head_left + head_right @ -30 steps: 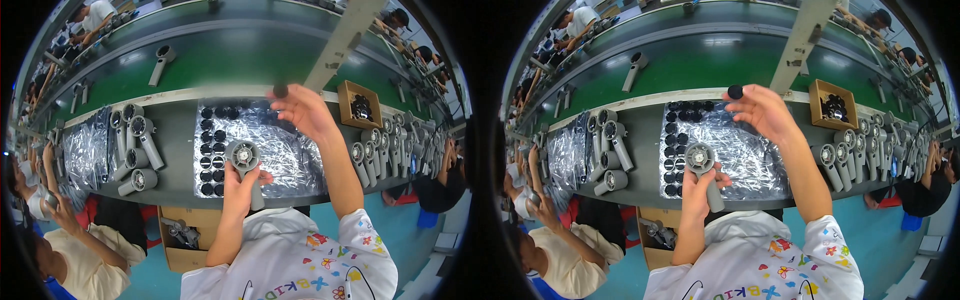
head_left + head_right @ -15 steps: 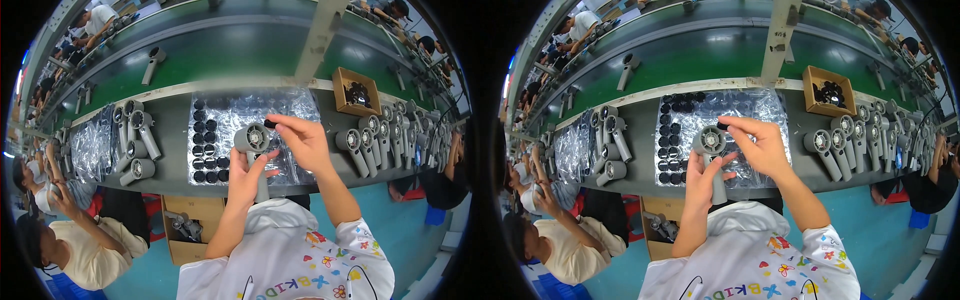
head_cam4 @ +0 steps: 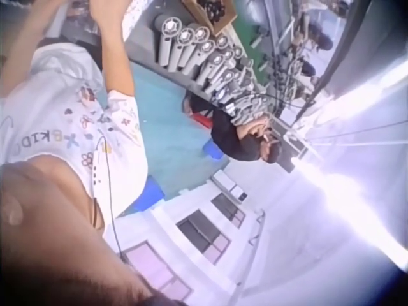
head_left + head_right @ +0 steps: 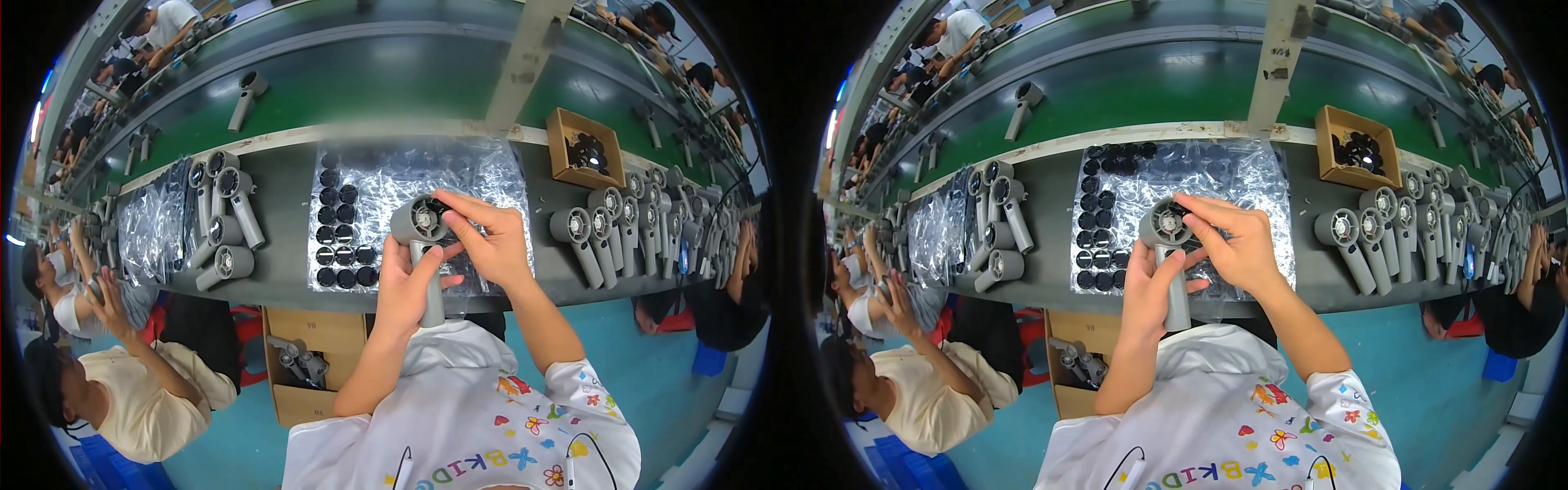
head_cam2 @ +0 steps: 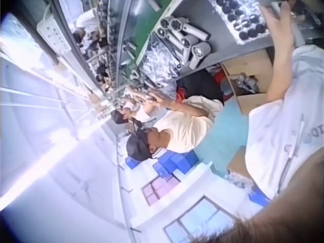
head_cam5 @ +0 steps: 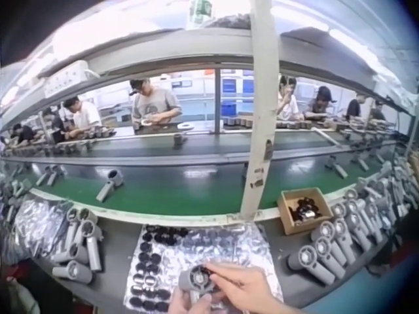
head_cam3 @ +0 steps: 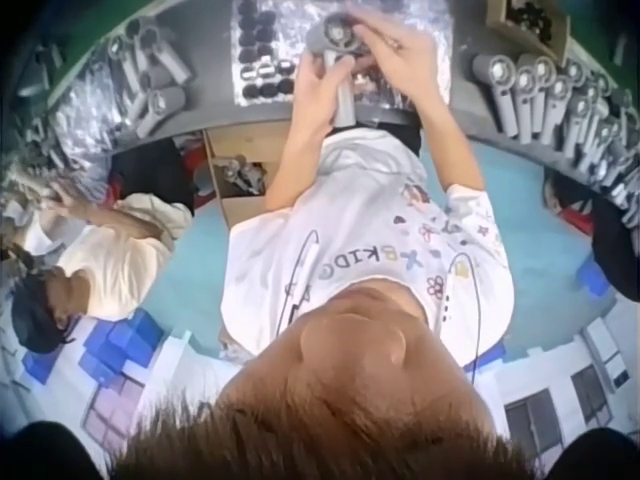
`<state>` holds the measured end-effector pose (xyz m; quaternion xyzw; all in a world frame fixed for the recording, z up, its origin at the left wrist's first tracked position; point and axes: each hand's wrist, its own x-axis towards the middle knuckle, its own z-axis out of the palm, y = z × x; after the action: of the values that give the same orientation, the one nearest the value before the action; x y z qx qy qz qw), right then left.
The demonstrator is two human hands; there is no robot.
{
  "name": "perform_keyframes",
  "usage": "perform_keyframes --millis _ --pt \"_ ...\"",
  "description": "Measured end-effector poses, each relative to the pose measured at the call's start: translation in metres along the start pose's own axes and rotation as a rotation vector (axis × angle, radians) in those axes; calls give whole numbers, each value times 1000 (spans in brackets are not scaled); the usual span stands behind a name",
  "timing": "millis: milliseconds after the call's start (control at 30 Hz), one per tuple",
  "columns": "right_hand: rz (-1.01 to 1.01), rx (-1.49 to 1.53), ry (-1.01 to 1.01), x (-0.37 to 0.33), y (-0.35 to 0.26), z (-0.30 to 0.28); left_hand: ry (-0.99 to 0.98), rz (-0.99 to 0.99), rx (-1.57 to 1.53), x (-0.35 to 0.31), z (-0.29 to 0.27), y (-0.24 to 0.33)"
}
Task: The person assembles mechanical housings and internal components by hand on an assembly line, taking parts from a plastic tray and fitting them together.
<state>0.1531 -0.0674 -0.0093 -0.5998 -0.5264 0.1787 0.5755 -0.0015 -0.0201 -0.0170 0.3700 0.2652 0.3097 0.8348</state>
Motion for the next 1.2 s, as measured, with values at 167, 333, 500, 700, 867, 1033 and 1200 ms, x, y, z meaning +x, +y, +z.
perform_keyframes --millis 167,333,500,700,867,1033,1200 --pt "-13 -51 23 -1 0 3 10 9 29 0 3 2" --pt "287 309 32 -1 -10 8 -1 54 53 3 0 -2" --pt "176 233 8 -3 -4 10 15 67 78 3 -1 -4" --pt "27 59 -53 -2 6 9 19 57 91 4 -4 -3" --pt "15 -21 -144 -1 6 3 31 73 124 3 -8 -7" --pt "7 -70 -222 0 2 -2 11 96 161 2 -9 -3" --pt "-50 -125 -221 -3 -10 0 27 131 231 -3 -8 -3"
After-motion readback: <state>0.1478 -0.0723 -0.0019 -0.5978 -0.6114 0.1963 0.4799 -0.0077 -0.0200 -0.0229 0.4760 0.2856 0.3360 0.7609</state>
